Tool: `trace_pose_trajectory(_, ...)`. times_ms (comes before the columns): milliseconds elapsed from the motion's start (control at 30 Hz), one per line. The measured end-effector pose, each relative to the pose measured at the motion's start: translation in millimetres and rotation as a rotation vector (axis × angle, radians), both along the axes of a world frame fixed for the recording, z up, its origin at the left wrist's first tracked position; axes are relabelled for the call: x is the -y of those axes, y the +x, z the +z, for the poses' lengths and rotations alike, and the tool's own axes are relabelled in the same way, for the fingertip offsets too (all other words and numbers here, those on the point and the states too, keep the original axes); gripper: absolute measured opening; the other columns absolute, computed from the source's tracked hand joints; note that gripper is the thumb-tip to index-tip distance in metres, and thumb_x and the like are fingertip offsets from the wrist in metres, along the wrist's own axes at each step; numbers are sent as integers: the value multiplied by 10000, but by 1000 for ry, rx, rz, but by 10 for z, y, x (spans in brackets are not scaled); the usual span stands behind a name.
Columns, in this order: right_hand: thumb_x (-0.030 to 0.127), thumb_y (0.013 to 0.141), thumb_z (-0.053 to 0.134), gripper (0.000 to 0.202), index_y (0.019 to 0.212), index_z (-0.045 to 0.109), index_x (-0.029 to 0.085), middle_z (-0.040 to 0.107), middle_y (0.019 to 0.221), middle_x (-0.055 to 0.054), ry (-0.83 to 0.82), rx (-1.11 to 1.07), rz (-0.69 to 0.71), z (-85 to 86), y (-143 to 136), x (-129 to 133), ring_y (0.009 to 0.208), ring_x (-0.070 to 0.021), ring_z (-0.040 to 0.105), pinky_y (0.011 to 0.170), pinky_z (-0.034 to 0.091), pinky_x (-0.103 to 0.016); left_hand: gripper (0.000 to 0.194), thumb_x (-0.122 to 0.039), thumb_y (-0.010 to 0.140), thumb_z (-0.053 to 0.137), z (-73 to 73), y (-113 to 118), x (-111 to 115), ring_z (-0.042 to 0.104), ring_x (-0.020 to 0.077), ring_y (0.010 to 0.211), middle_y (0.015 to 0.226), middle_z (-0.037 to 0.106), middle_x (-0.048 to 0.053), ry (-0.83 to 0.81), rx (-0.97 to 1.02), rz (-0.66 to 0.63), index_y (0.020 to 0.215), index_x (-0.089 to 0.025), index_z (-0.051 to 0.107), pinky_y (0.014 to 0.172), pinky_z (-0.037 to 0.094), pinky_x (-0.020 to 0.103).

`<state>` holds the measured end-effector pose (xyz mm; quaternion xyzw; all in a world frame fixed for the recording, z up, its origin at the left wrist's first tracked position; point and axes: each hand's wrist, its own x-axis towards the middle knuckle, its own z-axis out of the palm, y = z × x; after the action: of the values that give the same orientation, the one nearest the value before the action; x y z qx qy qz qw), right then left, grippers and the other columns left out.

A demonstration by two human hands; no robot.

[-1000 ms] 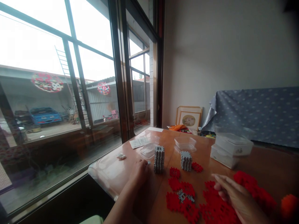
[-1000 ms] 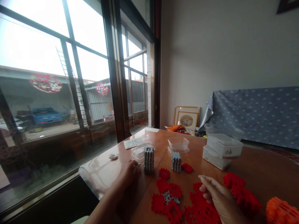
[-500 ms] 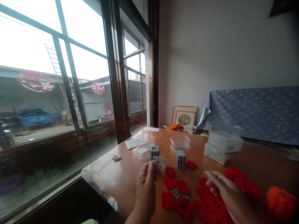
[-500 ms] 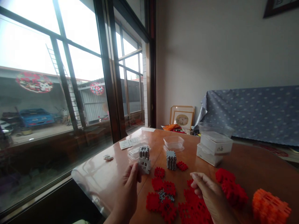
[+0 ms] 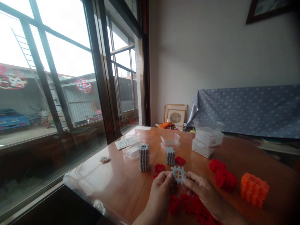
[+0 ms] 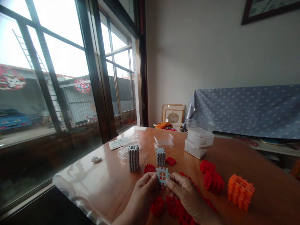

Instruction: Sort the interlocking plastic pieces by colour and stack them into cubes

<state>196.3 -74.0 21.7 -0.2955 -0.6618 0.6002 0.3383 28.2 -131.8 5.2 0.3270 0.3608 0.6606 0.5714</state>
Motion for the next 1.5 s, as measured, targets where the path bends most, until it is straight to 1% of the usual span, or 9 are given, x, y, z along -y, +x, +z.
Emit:
trace_pose_trajectory(100,560,910,599,397,846,661,174,618,726,8,-11,13,-9,-26,8,-27,665,-136,514,648,405,-268,469,-503,817,744,-35,-53,6,636,152,745,916,668,66,84,-196,70,1109,-170,587,689,498,280)
trace_pose_trajectory(200,561,916,584,402,824,637,173,606,709,14,1,32,-11,-34,3,-28,655,-133,511,646,404,-267,512,-350,819,754,-33,-145,64,650,185,883,1080,664,88,249,-531,156,1268,-218,547,779,528,315)
trace_pose_trajectory(300,561,920,574,405,802,619,176,612,703,12,-2,47,-7,-16,-16,8,650,-135,517,648,404,-272,495,-162,801,700,3,-227,134,637,195,979,1126,662,72,376,-871,237,1269,-243,561,880,523,341)
trace_pose_trajectory(433,553,924,578,401,795,619,175,623,723,3,-19,56,33,14,-31,70,669,-140,529,657,408,-278,504,-76,751,669,55,-300,173,635,184,971,1096,665,47,399,-1092,267,1218,-243,578,870,520,322)
trace_pose_trajectory(567,586,946,519,430,961,667,182,642,791,-19,-49,26,57,-56,-18,58,707,-163,553,686,432,-303,438,-118,768,678,150,-477,173,628,185,950,1074,663,52,393,-1171,313,1181,-233,590,854,514,317)
trace_pose_trajectory(700,592,945,513,494,1256,616,222,649,828,-17,-99,18,-16,-233,22,-52,739,-177,568,711,447,-310,393,-219,804,707,381,-861,160,607,217,1038,1113,653,59,364,-1225,467,1182,-241,599,926,486,358)
trace_pose_trajectory(900,610,927,527,516,1247,641,223,646,839,-25,-88,46,7,-401,39,-193,732,-175,574,691,454,-298,366,-267,784,741,688,-1498,-56,556,250,1189,1240,604,65,270,-1200,607,1138,-247,646,975,460,382)
trace_pose_trajectory(1133,674,873,557,573,1199,685,220,655,836,-39,-83,72,-42,-349,18,-185,739,-185,589,689,484,-293,371,-308,728,781,601,-1916,-394,570,254,1131,1169,611,71,134,-1217,604,1076,-214,693,986,443,372)
trace_pose_trajectory(1500,619,917,541,484,1151,690,222,630,812,-22,-60,60,-22,-382,47,-222,710,-160,572,643,467,-270,386,-309,728,760,636,-1893,-504,548,257,1164,1203,603,68,84,-1241,517,1096,-221,689,1006,422,347)
